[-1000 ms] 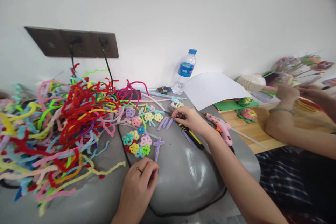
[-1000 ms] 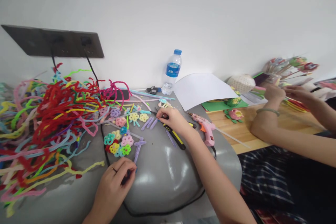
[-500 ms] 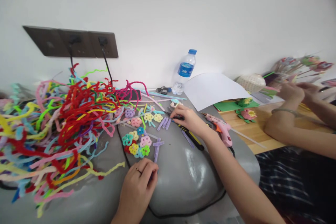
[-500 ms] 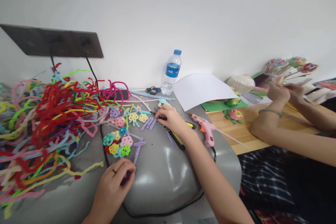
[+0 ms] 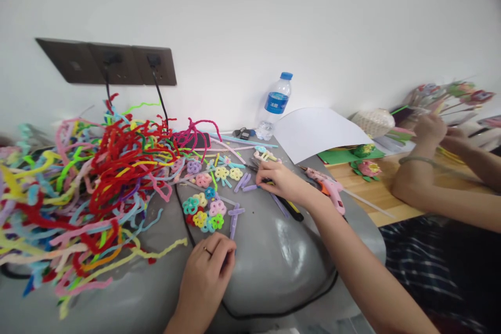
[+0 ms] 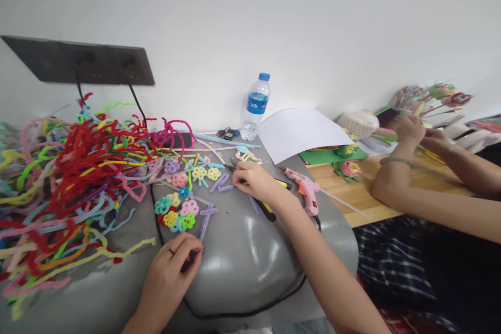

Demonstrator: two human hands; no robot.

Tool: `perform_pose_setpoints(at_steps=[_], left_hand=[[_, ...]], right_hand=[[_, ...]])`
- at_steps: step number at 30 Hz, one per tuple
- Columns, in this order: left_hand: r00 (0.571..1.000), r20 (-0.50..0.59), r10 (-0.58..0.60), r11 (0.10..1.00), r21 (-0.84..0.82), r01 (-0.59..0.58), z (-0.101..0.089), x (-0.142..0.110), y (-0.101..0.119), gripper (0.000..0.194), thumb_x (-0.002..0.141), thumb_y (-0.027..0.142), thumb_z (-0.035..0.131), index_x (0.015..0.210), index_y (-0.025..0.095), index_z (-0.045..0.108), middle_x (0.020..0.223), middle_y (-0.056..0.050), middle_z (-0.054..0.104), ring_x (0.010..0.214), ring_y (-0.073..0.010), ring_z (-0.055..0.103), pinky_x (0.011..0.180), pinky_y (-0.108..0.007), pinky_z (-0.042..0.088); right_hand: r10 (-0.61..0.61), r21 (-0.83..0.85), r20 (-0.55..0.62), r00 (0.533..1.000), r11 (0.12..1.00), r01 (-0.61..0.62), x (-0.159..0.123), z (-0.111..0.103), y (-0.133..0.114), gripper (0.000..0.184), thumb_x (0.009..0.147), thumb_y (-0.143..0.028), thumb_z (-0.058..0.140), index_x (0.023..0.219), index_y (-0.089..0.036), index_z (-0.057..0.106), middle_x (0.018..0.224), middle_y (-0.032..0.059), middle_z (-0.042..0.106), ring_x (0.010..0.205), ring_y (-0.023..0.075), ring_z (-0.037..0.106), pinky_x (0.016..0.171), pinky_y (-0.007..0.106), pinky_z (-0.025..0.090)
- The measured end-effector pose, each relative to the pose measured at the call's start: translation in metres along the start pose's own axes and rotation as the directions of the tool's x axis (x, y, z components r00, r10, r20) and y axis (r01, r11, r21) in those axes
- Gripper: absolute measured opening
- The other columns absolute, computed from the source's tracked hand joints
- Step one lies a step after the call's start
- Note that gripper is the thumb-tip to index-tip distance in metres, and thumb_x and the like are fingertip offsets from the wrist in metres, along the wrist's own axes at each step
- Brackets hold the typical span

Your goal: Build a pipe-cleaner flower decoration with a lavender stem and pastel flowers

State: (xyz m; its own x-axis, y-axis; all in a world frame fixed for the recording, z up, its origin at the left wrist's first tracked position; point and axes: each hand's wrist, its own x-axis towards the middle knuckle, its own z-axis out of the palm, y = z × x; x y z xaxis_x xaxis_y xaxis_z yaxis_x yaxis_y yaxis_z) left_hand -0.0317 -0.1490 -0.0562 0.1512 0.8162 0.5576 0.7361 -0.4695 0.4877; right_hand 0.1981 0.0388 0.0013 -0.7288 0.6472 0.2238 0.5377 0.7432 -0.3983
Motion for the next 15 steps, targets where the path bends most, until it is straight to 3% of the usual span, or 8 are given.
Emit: perform_pose_setpoints(at_steps=[3, 6, 9, 13, 15], left_hand=[[1.000, 0.006, -0.004, 1.000, -0.001, 0.004, 0.001, -0.001, -0.001, 0.023, 0.091, 0.002, 0.048, 0.091, 0.023, 0.056, 0.080, 0.002, 0.067, 0.068, -0.0150, 0.065, 0.067, -0.026, 0.049], [1.000, 0.015, -0.007, 1.000, -0.002, 0.007, 0.001, -0.001, 0.000, 0.023, 0.091, 0.002, 0.048, 0.091, 0.024, 0.055, 0.081, 0.002, 0.067, 0.068, -0.0155, 0.065, 0.067, -0.027, 0.049], [1.000, 0.020, -0.006, 1.000, 0.001, 0.006, 0.000, 0.000, 0.000, 0.023, 0.091, 0.002, 0.047, 0.091, 0.024, 0.055, 0.081, 0.002, 0.067, 0.068, -0.0157, 0.065, 0.067, -0.027, 0.049], [1.000, 0.018, -0.009, 1.000, 0.017, 0.009, -0.002, 0.000, 0.001, 0.023, 0.091, 0.003, 0.048, 0.092, 0.024, 0.055, 0.081, 0.002, 0.068, 0.067, -0.0160, 0.064, 0.067, -0.028, 0.049], [1.000, 0.021, -0.007, 1.000, 0.019, 0.007, -0.002, -0.001, 0.001, 0.022, 0.091, 0.003, 0.048, 0.092, 0.024, 0.055, 0.081, 0.002, 0.068, 0.066, -0.0158, 0.064, 0.067, -0.028, 0.049]], right_hand=[[0.085, -0.018, -0.087, 0.993, 0.996, -0.087, -0.015, -0.012, -0.013, 0.015, 0.088, -0.007, 0.057, 0.083, -0.019, 0.064, 0.086, 0.0052, 0.064, 0.079, 0.0198, 0.061, 0.074, 0.031, 0.047], [0.268, 0.020, -0.217, 0.939, 0.963, -0.270, -0.032, -0.026, -0.030, 0.012, 0.085, -0.010, 0.058, 0.083, -0.021, 0.061, 0.077, 0.0006, 0.066, 0.067, 0.0168, 0.060, 0.066, 0.027, 0.044], [0.333, 0.159, -0.272, 0.903, 0.941, -0.299, -0.045, -0.030, -0.050, 0.009, 0.086, -0.015, 0.058, 0.085, -0.022, 0.064, 0.076, 0.0004, 0.068, 0.067, 0.0164, 0.061, 0.064, 0.027, 0.045], [0.386, 0.470, -0.199, 0.901, 0.844, -0.258, -0.053, -0.005, -0.071, 0.012, 0.091, -0.023, 0.060, 0.095, -0.020, 0.071, 0.087, 0.0049, 0.072, 0.074, 0.0183, 0.065, 0.066, 0.027, 0.049], [0.411, 0.555, -0.154, 0.899, 0.788, -0.265, -0.054, 0.015, -0.077, 0.011, 0.090, -0.023, 0.061, 0.092, -0.020, 0.072, 0.082, 0.0042, 0.072, 0.072, 0.0180, 0.064, 0.065, 0.027, 0.049]])
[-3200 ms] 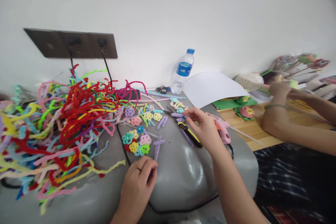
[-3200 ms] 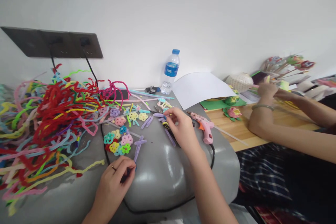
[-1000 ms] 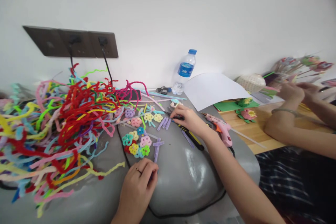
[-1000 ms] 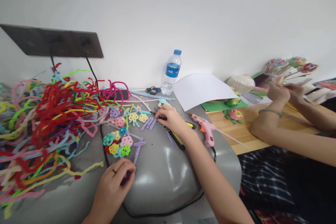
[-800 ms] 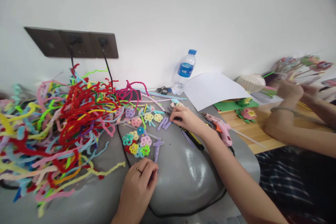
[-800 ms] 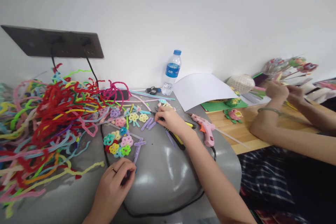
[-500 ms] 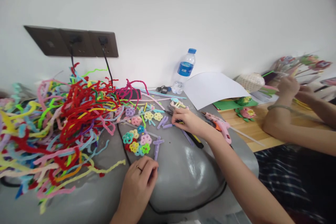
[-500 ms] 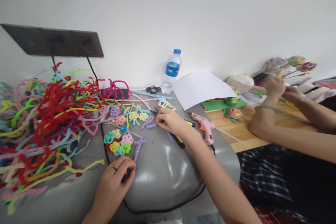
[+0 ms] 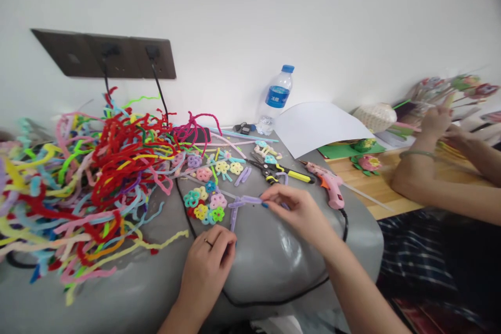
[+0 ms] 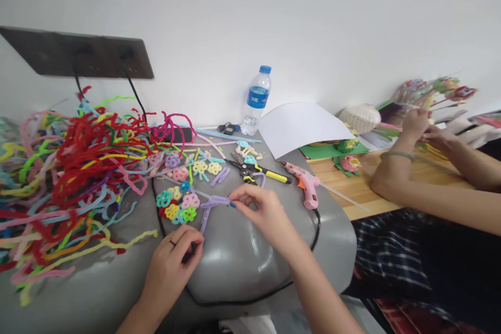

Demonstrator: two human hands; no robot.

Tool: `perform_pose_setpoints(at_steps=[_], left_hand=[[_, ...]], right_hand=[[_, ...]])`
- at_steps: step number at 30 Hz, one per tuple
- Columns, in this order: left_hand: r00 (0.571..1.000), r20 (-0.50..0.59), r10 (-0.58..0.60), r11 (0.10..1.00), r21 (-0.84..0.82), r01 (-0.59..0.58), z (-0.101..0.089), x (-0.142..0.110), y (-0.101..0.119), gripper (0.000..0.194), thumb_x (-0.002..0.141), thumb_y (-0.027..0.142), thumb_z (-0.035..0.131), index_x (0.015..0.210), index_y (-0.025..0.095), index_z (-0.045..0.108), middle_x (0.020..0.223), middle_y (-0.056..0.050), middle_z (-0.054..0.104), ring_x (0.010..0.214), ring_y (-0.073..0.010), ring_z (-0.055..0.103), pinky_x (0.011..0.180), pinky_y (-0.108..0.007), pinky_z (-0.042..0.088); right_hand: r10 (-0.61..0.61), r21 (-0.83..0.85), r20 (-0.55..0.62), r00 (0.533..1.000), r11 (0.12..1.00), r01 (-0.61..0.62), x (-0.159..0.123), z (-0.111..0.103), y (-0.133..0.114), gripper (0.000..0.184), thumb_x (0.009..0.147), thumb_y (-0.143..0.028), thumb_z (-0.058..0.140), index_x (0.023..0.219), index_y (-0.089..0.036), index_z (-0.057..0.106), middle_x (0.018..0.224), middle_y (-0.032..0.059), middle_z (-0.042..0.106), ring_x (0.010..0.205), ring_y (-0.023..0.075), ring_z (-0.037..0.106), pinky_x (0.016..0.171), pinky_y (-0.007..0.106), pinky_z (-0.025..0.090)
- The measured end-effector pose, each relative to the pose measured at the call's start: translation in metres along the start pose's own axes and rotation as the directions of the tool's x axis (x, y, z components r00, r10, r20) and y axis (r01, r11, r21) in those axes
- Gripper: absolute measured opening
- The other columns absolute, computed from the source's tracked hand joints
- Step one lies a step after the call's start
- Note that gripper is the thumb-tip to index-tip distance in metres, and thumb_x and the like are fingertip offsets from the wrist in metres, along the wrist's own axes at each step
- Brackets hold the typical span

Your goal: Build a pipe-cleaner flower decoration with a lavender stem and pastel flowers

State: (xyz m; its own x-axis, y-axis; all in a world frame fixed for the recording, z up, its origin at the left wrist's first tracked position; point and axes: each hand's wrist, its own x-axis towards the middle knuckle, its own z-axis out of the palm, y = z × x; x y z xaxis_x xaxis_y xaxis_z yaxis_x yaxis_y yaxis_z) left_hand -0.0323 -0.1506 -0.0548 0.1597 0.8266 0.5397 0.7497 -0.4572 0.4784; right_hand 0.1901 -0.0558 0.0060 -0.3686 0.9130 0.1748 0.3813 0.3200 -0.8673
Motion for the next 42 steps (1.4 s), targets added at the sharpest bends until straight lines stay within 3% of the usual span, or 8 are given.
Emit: perform_pose_setpoints(at_steps=[5, 13, 26, 42], left_hand=[[1.000, 0.010, 0.003, 1.000, -0.021, -0.003, 0.001, -0.001, 0.000, 0.023, 0.091, 0.002, 0.048, 0.090, 0.024, 0.055, 0.081, 0.002, 0.068, 0.067, -0.0152, 0.065, 0.067, -0.027, 0.049], [1.000, 0.020, 0.000, 1.000, -0.016, 0.000, -0.001, -0.001, 0.001, 0.023, 0.090, 0.002, 0.048, 0.090, 0.023, 0.056, 0.081, 0.002, 0.068, 0.066, -0.0144, 0.064, 0.066, -0.027, 0.049], [0.999, 0.037, -0.011, 1.000, -0.005, 0.011, 0.000, -0.001, 0.001, 0.023, 0.089, 0.001, 0.050, 0.090, 0.023, 0.055, 0.083, 0.002, 0.068, 0.067, -0.0153, 0.064, 0.067, -0.028, 0.049], [0.999, 0.039, 0.000, 1.000, -0.006, 0.000, 0.000, -0.001, 0.000, 0.022, 0.089, 0.002, 0.052, 0.092, 0.023, 0.056, 0.083, 0.001, 0.068, 0.069, -0.0152, 0.065, 0.068, -0.028, 0.050]], right_hand=[[-0.052, 0.032, -0.011, 0.999, 0.998, 0.052, -0.007, 0.029, 0.017, 0.012, 0.091, -0.020, 0.062, 0.084, -0.020, 0.070, 0.081, 0.0034, 0.066, 0.066, 0.0155, 0.056, 0.060, 0.026, 0.043], [-0.160, -0.011, -0.025, 0.987, 0.987, 0.160, -0.011, 0.044, 0.021, 0.013, 0.099, -0.021, 0.058, 0.088, -0.021, 0.067, 0.086, 0.0049, 0.064, 0.068, 0.0171, 0.056, 0.060, 0.027, 0.043], [-0.219, -0.050, -0.021, 0.975, 0.975, 0.218, -0.009, 0.048, 0.024, 0.015, 0.101, -0.021, 0.058, 0.089, -0.022, 0.068, 0.088, 0.0062, 0.067, 0.074, 0.0192, 0.062, 0.065, 0.028, 0.050], [-0.347, -0.227, 0.039, 0.937, 0.910, 0.347, -0.012, 0.047, 0.028, 0.017, 0.104, -0.018, 0.050, 0.099, -0.024, 0.066, 0.092, 0.0078, 0.068, 0.086, 0.0220, 0.068, 0.076, 0.033, 0.057]])
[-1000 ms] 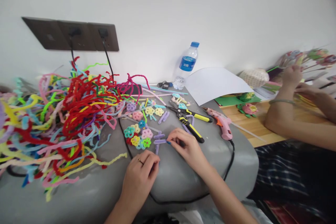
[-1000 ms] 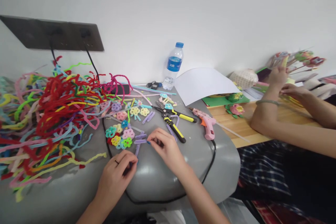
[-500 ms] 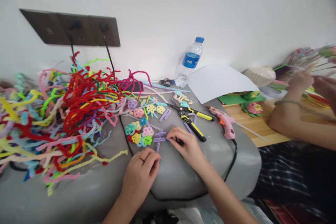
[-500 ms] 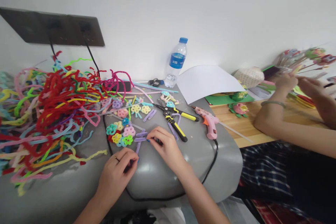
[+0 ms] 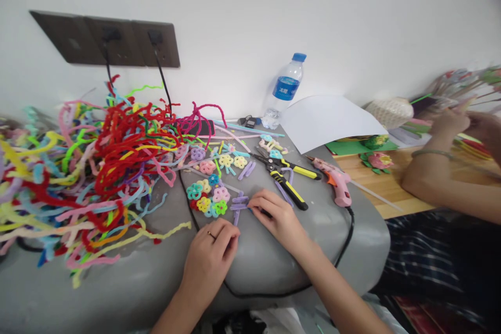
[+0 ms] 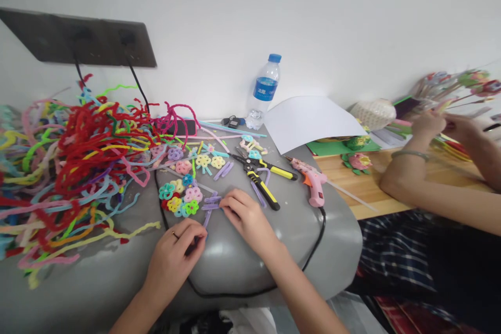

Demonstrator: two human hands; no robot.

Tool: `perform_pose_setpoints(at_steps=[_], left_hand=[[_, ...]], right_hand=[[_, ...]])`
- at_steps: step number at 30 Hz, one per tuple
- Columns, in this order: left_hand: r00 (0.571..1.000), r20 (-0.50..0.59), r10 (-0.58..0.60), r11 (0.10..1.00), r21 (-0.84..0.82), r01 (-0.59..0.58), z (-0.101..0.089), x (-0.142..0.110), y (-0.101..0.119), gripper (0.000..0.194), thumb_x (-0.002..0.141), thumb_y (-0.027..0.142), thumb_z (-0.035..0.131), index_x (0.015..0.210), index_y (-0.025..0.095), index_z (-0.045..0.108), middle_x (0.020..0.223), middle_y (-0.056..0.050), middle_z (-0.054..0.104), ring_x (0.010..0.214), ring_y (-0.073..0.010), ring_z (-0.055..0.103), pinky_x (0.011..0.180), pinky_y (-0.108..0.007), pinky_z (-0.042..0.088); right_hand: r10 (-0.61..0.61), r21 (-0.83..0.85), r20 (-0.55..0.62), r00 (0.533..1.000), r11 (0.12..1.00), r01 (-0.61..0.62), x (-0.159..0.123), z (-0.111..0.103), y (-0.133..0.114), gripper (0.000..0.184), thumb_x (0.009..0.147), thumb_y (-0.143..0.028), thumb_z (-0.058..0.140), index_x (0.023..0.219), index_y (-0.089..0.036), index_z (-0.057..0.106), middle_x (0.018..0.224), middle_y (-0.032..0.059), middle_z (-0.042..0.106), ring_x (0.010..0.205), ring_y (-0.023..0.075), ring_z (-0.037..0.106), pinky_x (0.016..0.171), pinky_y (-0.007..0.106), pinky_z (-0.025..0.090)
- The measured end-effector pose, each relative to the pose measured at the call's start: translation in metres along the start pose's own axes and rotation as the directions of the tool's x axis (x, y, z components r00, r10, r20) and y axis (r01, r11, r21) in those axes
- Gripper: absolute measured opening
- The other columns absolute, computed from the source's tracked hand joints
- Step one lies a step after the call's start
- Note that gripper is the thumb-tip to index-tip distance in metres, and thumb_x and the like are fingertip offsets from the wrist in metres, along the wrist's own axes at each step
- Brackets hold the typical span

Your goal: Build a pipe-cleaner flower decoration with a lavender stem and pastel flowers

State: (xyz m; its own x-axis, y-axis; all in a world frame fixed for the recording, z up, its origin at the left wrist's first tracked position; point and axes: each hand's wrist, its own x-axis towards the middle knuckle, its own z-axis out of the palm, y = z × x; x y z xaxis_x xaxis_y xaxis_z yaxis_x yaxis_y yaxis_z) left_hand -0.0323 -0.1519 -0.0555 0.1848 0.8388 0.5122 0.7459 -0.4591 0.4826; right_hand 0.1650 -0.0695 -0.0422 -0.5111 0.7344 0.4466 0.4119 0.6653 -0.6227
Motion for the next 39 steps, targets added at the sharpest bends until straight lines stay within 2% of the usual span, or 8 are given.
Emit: perform_pose_setpoints(at_steps=[7, 12, 17, 23, 39], left_hand=[[1.000, -0.013, -0.015, 0.999, -0.050, 0.014, -0.002, 0.001, -0.001, 0.021, 0.090, 0.002, 0.053, 0.094, 0.023, 0.057, 0.084, 0.000, 0.067, 0.075, -0.0162, 0.067, 0.071, -0.028, 0.053], [0.999, -0.029, -0.019, 0.999, -0.033, 0.018, -0.006, -0.001, 0.000, 0.024, 0.091, 0.003, 0.053, 0.103, 0.023, 0.061, 0.094, -0.003, 0.072, 0.086, -0.0190, 0.070, 0.077, -0.031, 0.058], [0.999, -0.042, -0.020, 0.999, -0.026, 0.019, -0.011, -0.005, 0.002, 0.024, 0.092, 0.005, 0.052, 0.104, 0.023, 0.064, 0.102, -0.004, 0.076, 0.089, -0.0189, 0.071, 0.081, -0.033, 0.060], [0.997, -0.067, -0.026, 0.999, -0.042, 0.023, -0.007, -0.005, 0.002, 0.024, 0.094, 0.003, 0.051, 0.100, 0.022, 0.064, 0.098, -0.003, 0.075, 0.087, -0.0173, 0.070, 0.080, -0.031, 0.059], [0.999, -0.038, -0.022, 0.998, -0.053, 0.020, -0.004, -0.007, 0.001, 0.023, 0.095, 0.002, 0.051, 0.099, 0.021, 0.063, 0.100, -0.003, 0.073, 0.089, -0.0169, 0.067, 0.083, -0.031, 0.056]], right_hand=[[-0.072, -0.067, 0.071, 0.995, 0.995, 0.077, 0.001, -0.004, 0.005, 0.019, 0.105, -0.018, 0.048, 0.102, -0.024, 0.066, 0.095, 0.0087, 0.069, 0.088, 0.0223, 0.069, 0.077, 0.033, 0.058], [-0.108, -0.068, 0.112, 0.988, 0.991, 0.117, 0.003, -0.007, 0.008, 0.018, 0.104, -0.016, 0.050, 0.104, -0.023, 0.066, 0.097, 0.0096, 0.068, 0.091, 0.0229, 0.068, 0.078, 0.034, 0.058], [-0.133, -0.071, 0.118, 0.984, 0.987, 0.142, 0.004, -0.008, 0.010, 0.018, 0.103, -0.016, 0.051, 0.105, -0.024, 0.067, 0.096, 0.0096, 0.068, 0.089, 0.0228, 0.068, 0.076, 0.034, 0.058], [-0.139, -0.085, 0.110, 0.984, 0.985, 0.148, 0.003, -0.006, 0.012, 0.019, 0.104, -0.016, 0.049, 0.105, -0.025, 0.066, 0.096, 0.0091, 0.067, 0.087, 0.0220, 0.067, 0.075, 0.033, 0.057], [-0.138, -0.076, 0.110, 0.984, 0.986, 0.146, 0.003, -0.006, 0.012, 0.017, 0.103, -0.015, 0.050, 0.104, -0.022, 0.065, 0.096, 0.0093, 0.066, 0.087, 0.0217, 0.066, 0.075, 0.033, 0.057]])
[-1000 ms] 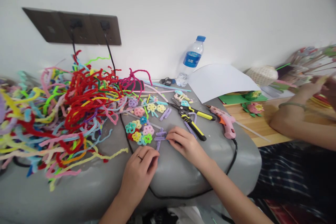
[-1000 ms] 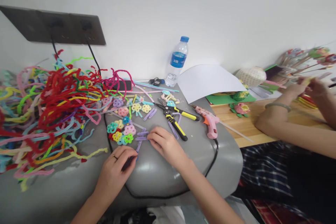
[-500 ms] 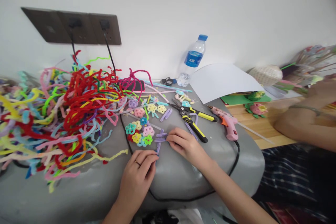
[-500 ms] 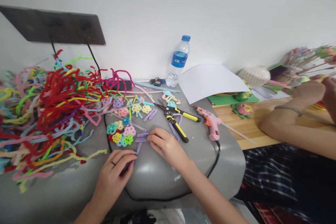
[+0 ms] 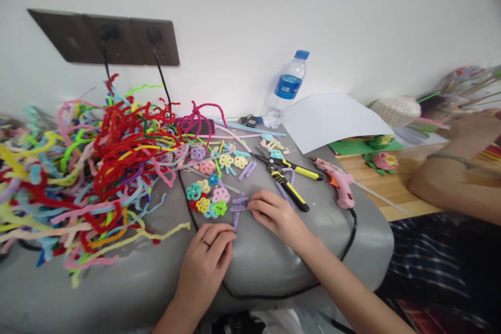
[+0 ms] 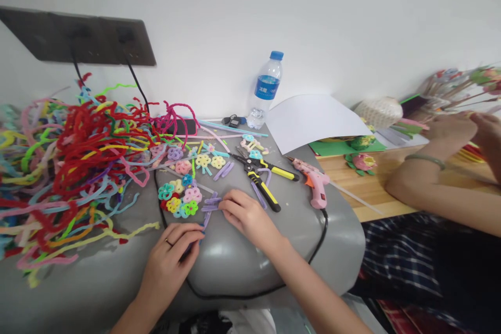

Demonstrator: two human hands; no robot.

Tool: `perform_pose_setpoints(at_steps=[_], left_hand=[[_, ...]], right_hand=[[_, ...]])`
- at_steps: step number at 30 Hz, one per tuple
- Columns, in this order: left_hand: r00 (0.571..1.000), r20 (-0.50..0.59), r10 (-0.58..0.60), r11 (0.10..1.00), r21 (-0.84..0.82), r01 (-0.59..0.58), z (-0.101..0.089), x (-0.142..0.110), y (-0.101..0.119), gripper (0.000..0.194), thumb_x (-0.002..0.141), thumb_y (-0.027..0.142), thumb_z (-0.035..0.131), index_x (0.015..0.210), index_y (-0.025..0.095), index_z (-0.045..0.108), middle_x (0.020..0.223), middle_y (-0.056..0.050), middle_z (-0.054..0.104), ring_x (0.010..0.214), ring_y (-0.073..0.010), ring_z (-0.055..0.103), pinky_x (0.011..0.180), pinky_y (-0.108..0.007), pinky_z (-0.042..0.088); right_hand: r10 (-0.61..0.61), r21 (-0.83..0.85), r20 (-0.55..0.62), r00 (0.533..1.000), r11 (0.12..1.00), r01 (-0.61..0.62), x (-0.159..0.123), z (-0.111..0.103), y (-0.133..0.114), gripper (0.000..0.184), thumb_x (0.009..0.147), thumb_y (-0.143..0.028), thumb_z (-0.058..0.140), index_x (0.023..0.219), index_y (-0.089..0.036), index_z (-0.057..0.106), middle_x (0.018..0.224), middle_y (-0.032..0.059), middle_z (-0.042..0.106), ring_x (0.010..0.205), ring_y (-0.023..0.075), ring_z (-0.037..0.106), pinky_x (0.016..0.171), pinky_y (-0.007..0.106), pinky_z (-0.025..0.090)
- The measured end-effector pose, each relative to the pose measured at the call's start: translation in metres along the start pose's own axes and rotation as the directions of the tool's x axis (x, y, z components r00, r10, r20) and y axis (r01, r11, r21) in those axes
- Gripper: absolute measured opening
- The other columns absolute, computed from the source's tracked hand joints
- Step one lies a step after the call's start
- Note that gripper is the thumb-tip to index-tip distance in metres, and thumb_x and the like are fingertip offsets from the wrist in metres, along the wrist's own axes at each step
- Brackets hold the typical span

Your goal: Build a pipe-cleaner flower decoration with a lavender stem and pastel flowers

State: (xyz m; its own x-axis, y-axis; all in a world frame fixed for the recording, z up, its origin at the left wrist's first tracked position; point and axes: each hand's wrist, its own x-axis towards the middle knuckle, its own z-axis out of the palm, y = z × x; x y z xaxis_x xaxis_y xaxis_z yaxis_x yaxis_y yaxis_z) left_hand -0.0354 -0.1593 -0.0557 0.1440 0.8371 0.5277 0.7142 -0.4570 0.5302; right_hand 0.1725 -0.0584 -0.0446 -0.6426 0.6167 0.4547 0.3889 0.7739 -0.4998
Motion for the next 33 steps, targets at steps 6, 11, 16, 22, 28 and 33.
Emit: perform_pose_setpoints(at_steps=[6, 11, 16, 22, 28, 33], left_hand=[[1.000, -0.005, 0.009, 1.000, 0.000, -0.009, 0.0001, -0.0002, -0.0006, 0.022, 0.096, 0.003, 0.051, 0.098, 0.021, 0.063, 0.099, -0.003, 0.073, 0.088, -0.0172, 0.068, 0.082, -0.031, 0.056], [1.000, -0.011, 0.011, 1.000, -0.006, -0.011, 0.0013, -0.0004, -0.0011, 0.023, 0.096, 0.002, 0.051, 0.098, 0.021, 0.063, 0.100, -0.002, 0.073, 0.089, -0.0169, 0.068, 0.083, -0.031, 0.056], [1.000, -0.003, 0.007, 1.000, -0.008, -0.007, 0.0012, -0.0004, -0.0008, 0.023, 0.096, 0.002, 0.052, 0.097, 0.021, 0.063, 0.100, -0.002, 0.072, 0.089, -0.0165, 0.067, 0.083, -0.030, 0.056], [1.000, 0.000, 0.012, 1.000, -0.008, -0.012, 0.0004, -0.0014, -0.0012, 0.022, 0.095, 0.001, 0.052, 0.098, 0.020, 0.063, 0.100, -0.003, 0.072, 0.090, -0.0168, 0.066, 0.083, -0.030, 0.055], [1.000, -0.004, 0.017, 1.000, -0.002, -0.017, 0.0015, -0.0003, -0.0016, 0.022, 0.095, 0.001, 0.052, 0.098, 0.020, 0.063, 0.100, -0.003, 0.072, 0.089, -0.0169, 0.066, 0.083, -0.030, 0.055], [1.000, -0.004, 0.020, 1.000, -0.004, -0.020, 0.0013, -0.0007, -0.0013, 0.022, 0.095, 0.002, 0.051, 0.098, 0.021, 0.063, 0.100, -0.003, 0.072, 0.089, -0.0170, 0.067, 0.082, -0.031, 0.056]], right_hand=[[-0.035, 0.007, 0.005, 0.999, 0.999, 0.035, 0.0007, -0.0015, 0.0018, 0.016, 0.104, -0.015, 0.050, 0.104, -0.022, 0.064, 0.097, 0.0095, 0.066, 0.089, 0.0210, 0.066, 0.076, 0.032, 0.057], [-0.031, -0.011, 0.005, 1.000, 0.999, 0.031, 0.0004, -0.0013, 0.0027, 0.015, 0.104, -0.015, 0.050, 0.104, -0.021, 0.064, 0.096, 0.0096, 0.066, 0.088, 0.0212, 0.066, 0.075, 0.032, 0.057], [-0.030, -0.001, 0.001, 1.000, 1.000, 0.030, -0.0001, -0.0008, 0.0027, 0.015, 0.103, -0.013, 0.051, 0.105, -0.022, 0.064, 0.097, 0.0096, 0.066, 0.088, 0.0211, 0.066, 0.076, 0.032, 0.056], [-0.024, 0.019, 0.003, 1.000, 1.000, 0.024, 0.0002, -0.0007, 0.0029, 0.014, 0.103, -0.013, 0.052, 0.104, -0.021, 0.064, 0.097, 0.0091, 0.066, 0.088, 0.0208, 0.065, 0.076, 0.031, 0.056], [-0.014, 0.022, 0.003, 1.000, 1.000, 0.014, 0.0004, -0.0006, 0.0024, 0.015, 0.103, -0.013, 0.052, 0.103, -0.021, 0.064, 0.097, 0.0094, 0.066, 0.088, 0.0209, 0.065, 0.076, 0.032, 0.056], [-0.008, 0.021, 0.006, 1.000, 1.000, 0.008, 0.0015, -0.0015, 0.0011, 0.015, 0.103, -0.013, 0.051, 0.102, -0.021, 0.064, 0.096, 0.0088, 0.066, 0.088, 0.0206, 0.066, 0.076, 0.031, 0.056]])
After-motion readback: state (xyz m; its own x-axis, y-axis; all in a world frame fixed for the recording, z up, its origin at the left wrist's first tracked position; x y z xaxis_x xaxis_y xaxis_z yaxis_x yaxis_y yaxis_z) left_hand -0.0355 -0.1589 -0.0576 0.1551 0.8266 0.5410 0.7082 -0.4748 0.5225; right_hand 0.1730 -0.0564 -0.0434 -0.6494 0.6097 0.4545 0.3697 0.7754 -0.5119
